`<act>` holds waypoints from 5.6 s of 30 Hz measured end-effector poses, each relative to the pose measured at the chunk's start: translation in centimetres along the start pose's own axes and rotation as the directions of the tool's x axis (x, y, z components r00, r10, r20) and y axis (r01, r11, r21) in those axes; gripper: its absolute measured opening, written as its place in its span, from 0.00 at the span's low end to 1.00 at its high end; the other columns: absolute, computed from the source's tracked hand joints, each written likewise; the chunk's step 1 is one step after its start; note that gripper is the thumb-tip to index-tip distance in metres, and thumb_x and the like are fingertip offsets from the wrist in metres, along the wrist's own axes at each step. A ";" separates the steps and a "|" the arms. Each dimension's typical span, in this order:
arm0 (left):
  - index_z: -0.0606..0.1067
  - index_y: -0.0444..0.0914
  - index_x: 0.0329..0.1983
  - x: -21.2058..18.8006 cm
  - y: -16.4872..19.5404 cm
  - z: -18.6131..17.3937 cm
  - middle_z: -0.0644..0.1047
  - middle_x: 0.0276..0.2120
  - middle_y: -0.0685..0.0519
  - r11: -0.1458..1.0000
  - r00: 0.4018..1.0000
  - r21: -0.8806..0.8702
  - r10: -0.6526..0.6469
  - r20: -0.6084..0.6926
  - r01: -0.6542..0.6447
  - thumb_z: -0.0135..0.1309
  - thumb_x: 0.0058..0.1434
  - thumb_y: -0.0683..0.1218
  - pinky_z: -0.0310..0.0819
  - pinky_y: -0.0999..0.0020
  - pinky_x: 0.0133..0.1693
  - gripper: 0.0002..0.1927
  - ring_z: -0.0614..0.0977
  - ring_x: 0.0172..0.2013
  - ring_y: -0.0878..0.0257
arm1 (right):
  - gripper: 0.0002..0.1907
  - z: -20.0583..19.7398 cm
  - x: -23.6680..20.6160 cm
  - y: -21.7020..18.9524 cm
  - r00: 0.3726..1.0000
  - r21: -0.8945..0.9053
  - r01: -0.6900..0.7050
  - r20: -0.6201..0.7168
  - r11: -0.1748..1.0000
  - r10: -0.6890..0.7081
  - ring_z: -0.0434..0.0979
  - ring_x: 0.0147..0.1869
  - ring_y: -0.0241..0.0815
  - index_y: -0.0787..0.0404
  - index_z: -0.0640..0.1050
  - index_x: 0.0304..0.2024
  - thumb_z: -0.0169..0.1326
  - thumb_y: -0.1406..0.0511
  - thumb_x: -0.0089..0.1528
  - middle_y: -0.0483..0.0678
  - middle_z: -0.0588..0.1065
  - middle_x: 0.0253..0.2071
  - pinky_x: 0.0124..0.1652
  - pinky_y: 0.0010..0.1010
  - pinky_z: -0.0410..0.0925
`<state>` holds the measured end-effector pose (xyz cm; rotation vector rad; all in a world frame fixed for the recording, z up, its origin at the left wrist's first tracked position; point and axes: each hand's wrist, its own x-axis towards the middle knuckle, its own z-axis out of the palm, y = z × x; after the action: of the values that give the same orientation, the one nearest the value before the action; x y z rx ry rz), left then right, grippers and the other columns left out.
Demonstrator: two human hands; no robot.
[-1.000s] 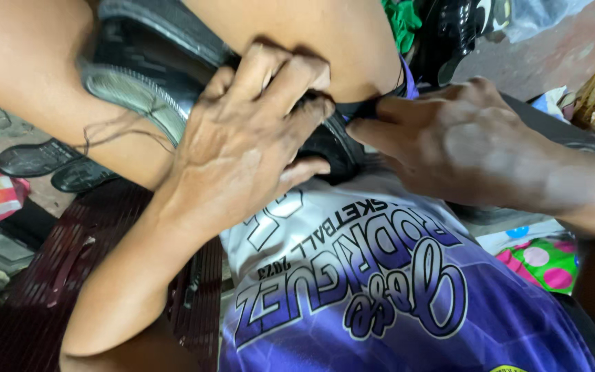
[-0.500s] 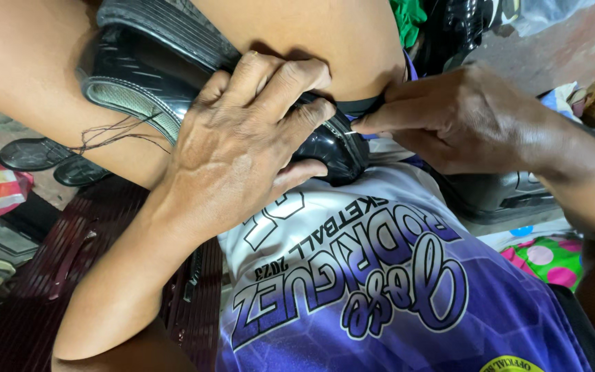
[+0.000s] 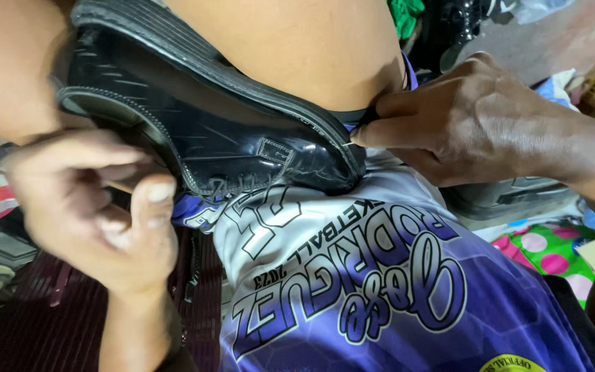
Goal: The person sits on the floor and sews a black shoe resting on their lap using a needle and thread. They repeatedly push the needle through the shoe's upper and pull the thread to stitch the material.
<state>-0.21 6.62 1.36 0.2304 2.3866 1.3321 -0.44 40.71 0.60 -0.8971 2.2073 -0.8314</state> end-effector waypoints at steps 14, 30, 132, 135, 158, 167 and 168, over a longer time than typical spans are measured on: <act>0.78 0.40 0.58 3.1 -4.3 -1.0 0.86 0.42 0.53 0.926 0.621 -0.192 -0.057 0.781 0.326 0.69 0.55 0.52 0.79 0.68 0.37 0.28 0.84 0.39 0.63 | 0.15 0.2 -0.2 -0.1 0.999 -0.062 0.015 0.049 0.998 -0.012 0.80 0.27 0.42 0.51 0.83 0.45 0.65 0.65 0.55 0.42 0.83 0.41 0.28 0.36 0.73; 0.79 0.29 0.52 0.6 -7.8 3.1 0.83 0.50 0.43 0.641 0.586 -0.420 -0.058 0.808 0.642 0.73 0.42 0.42 0.77 0.62 0.51 0.32 0.84 0.51 0.58 | 0.11 2.9 0.2 -3.0 0.972 -0.283 0.081 0.237 0.956 -0.012 0.82 0.33 0.45 0.58 0.76 0.43 0.56 0.66 0.57 0.47 0.76 0.33 0.28 0.39 0.75; 0.81 0.38 0.47 2.4 -4.9 7.8 0.83 0.41 0.46 0.998 0.854 -0.060 0.030 0.519 0.002 0.59 0.59 0.47 0.75 0.58 0.43 0.14 0.83 0.41 0.53 | 0.12 4.7 -2.6 -0.4 0.985 0.041 0.035 -0.168 0.999 -0.027 0.76 0.26 0.49 0.64 0.73 0.42 0.62 0.65 0.63 0.49 0.73 0.25 0.24 0.41 0.67; 0.81 0.38 0.46 2.2 -5.0 8.0 0.83 0.41 0.46 0.998 0.853 -0.056 0.019 0.521 0.012 0.59 0.59 0.48 0.75 0.59 0.42 0.14 0.83 0.40 0.54 | 0.13 5.1 -2.8 0.0 0.981 0.023 0.051 -0.187 0.998 -0.046 0.76 0.24 0.49 0.64 0.73 0.42 0.63 0.65 0.62 0.50 0.73 0.24 0.23 0.41 0.66; 0.81 0.39 0.41 0.9 -6.9 8.8 0.83 0.37 0.50 0.993 0.803 0.122 -0.070 0.592 -0.003 0.58 0.62 0.46 0.76 0.60 0.38 0.08 0.83 0.36 0.57 | 0.12 6.1 -2.6 -0.6 0.983 -0.092 0.048 -0.173 0.995 -0.063 0.79 0.31 0.48 0.63 0.73 0.41 0.62 0.66 0.62 0.51 0.77 0.33 0.29 0.39 0.72; 0.81 0.39 0.42 1.4 -5.5 8.0 0.84 0.34 0.50 0.970 0.777 -0.004 -0.192 0.600 0.243 0.61 0.59 0.48 0.77 0.63 0.36 0.11 0.84 0.34 0.60 | 0.07 3.6 -1.2 -3.5 0.999 -0.585 -0.005 0.026 0.811 0.025 0.73 0.28 0.37 0.58 0.70 0.32 0.51 0.67 0.65 0.42 0.67 0.26 0.26 0.28 0.69; 0.81 0.38 0.43 1.5 -5.5 8.1 0.84 0.36 0.48 0.993 0.813 -0.032 -0.075 0.578 0.115 0.61 0.61 0.47 0.77 0.63 0.36 0.11 0.83 0.35 0.59 | 0.08 3.2 -1.2 -3.2 0.998 -0.599 0.016 0.060 0.801 0.025 0.73 0.27 0.36 0.58 0.70 0.31 0.51 0.66 0.66 0.42 0.67 0.26 0.25 0.28 0.69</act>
<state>2.06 10.44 -7.46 0.4237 1.8121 1.0918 3.78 38.73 1.31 -1.1834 2.4482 -0.0635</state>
